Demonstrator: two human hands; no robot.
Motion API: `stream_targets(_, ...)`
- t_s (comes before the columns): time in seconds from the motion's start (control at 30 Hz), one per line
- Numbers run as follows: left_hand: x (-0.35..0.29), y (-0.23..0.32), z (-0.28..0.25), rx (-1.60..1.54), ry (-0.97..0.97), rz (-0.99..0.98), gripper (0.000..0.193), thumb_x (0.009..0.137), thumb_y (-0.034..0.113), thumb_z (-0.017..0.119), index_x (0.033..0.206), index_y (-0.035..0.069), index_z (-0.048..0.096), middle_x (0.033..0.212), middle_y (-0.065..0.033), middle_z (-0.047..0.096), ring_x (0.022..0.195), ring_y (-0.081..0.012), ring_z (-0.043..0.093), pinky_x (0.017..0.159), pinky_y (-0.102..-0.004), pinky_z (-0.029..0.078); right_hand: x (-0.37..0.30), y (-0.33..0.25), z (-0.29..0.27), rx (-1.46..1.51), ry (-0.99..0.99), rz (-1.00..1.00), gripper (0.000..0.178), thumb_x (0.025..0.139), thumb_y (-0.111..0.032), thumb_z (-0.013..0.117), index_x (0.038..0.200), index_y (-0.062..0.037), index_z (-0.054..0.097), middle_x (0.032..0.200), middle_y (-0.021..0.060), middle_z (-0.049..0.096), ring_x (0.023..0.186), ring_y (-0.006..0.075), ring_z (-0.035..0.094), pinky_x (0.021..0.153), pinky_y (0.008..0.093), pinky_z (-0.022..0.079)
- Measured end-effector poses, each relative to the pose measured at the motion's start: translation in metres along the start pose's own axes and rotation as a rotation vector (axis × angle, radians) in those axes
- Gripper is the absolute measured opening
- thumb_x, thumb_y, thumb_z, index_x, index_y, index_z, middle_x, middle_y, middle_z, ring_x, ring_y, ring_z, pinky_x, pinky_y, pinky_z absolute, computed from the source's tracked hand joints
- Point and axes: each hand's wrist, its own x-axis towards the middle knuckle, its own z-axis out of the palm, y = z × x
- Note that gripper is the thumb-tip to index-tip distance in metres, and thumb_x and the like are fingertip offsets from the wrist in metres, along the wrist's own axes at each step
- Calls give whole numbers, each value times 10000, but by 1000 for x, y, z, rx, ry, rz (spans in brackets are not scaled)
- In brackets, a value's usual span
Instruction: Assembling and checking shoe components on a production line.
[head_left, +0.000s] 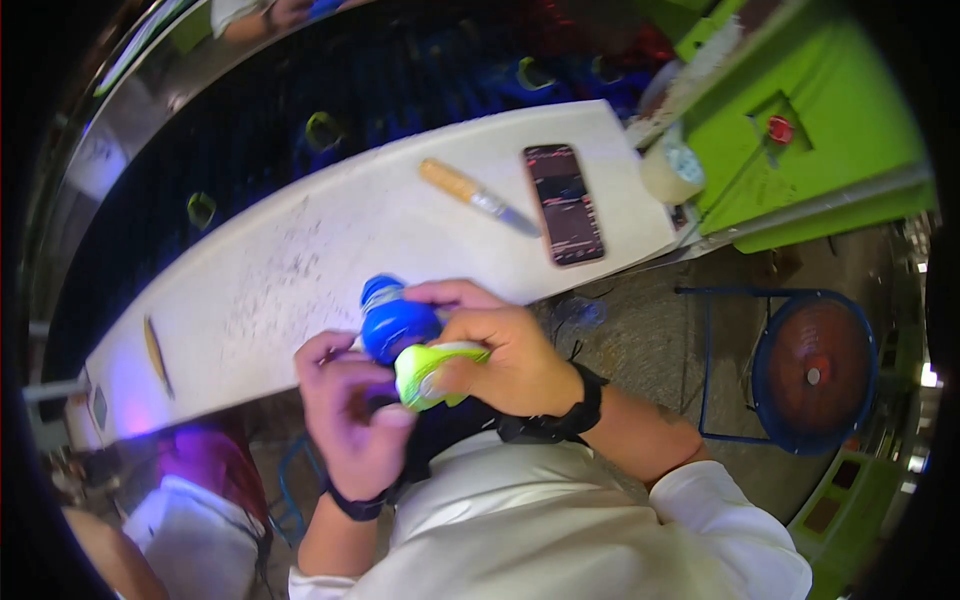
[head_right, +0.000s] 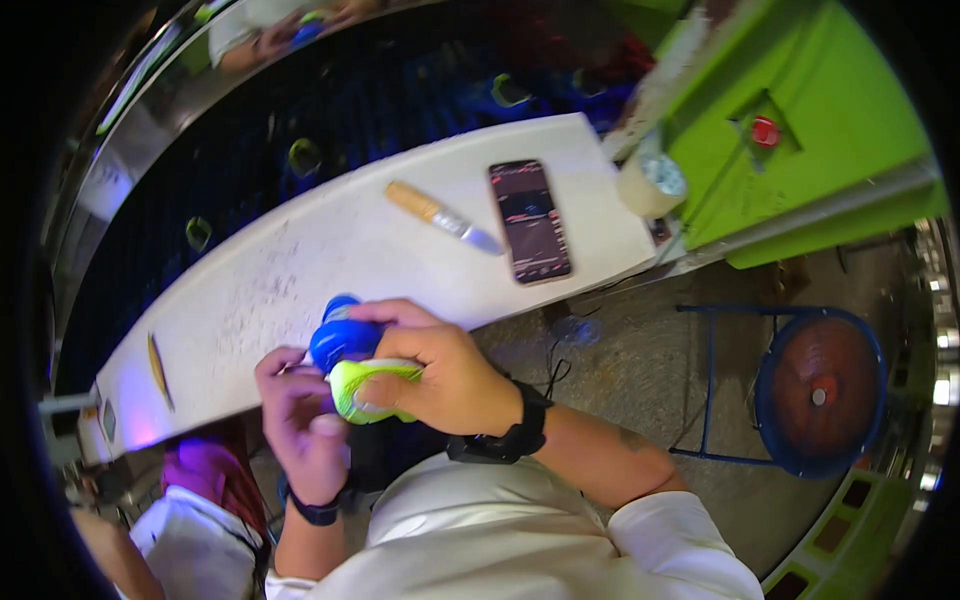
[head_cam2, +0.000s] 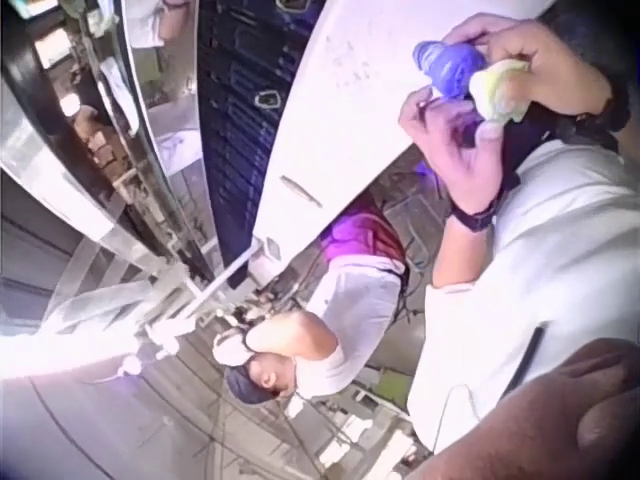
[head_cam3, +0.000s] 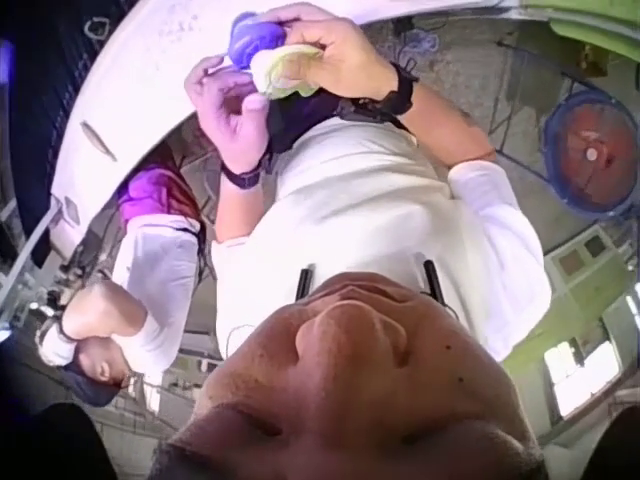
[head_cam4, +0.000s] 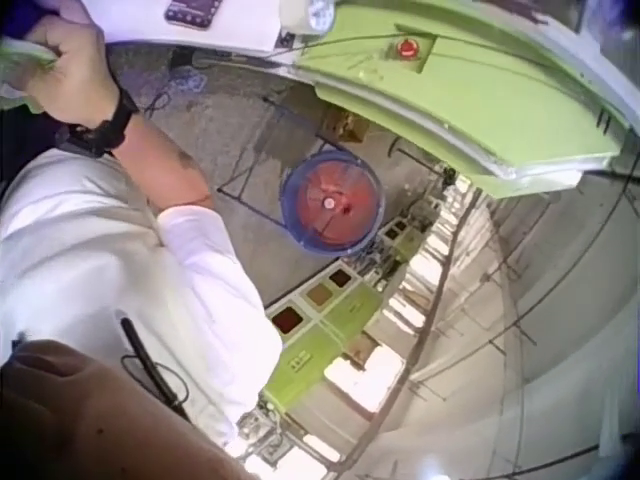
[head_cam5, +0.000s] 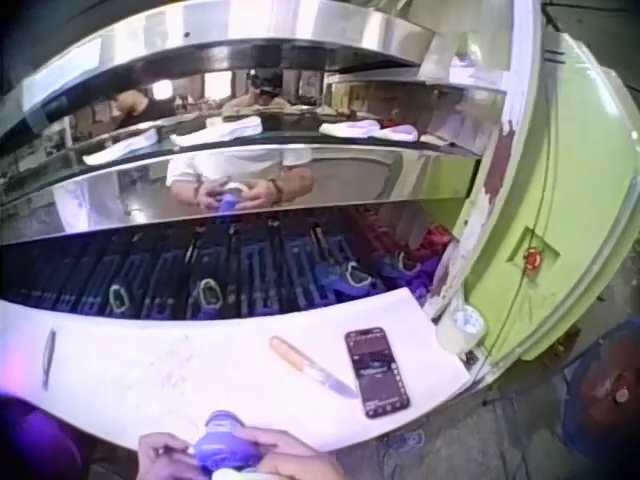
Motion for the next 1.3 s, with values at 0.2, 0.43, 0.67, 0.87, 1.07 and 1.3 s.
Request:
stream_targets(0.2,-8,-8,9,-10,-76,108,321,794,217,854,962,47,638,1356,-194,476,848,-175,534,813,-319,469,-16,10,9,118,93,26,335,834,-254,847,911,-28,613,1322,178,552,973,101,582,792,253,487)
stream_targets(0.43,-21,-20,-3,-19,-97,179,309,793,137,851,970,13,629,1313,-231,543,907,-213,631,831,-334,522,-24,7,14,-169,75,-119,355,802,-240,868,912,-46,592,1234,226,622,981,255,654,772,302,506)
stream_targets(0.67,-25,-14,-17,103,-219,208,340,780,138,875,919,12,592,1220,-248,618,864,-227,691,738,-307,580,-38,10,14,-234,-62,-126,347,796,-168,870,902,-37,567,1311,206,561,1316,406,543,1092,503,438)
stream_targets(0.87,-34,-13,-19,97,-227,155,337,767,133,883,910,36,594,1207,-235,647,914,-235,684,768,-313,566,-39,7,16,-274,-51,-134,343,804,-193,865,875,-40,567,1240,211,624,1246,397,607,1039,492,498)
stream_targets(1.07,-31,-13,-17,148,-207,167,359,752,143,900,875,41,578,1186,-224,663,874,-224,684,728,-298,582,-37,9,16,-241,-64,-144,333,804,-172,864,877,-49,564,1224,213,635,1235,400,616,1043,504,503)
stream_targets(1.3,-15,-13,-9,120,-160,242,329,735,97,886,809,43,570,1165,-209,670,796,-222,708,626,-304,586,-36,10,10,-203,-33,-138,321,759,-134,875,935,-20,631,1273,216,649,1115,323,689,918,382,570)
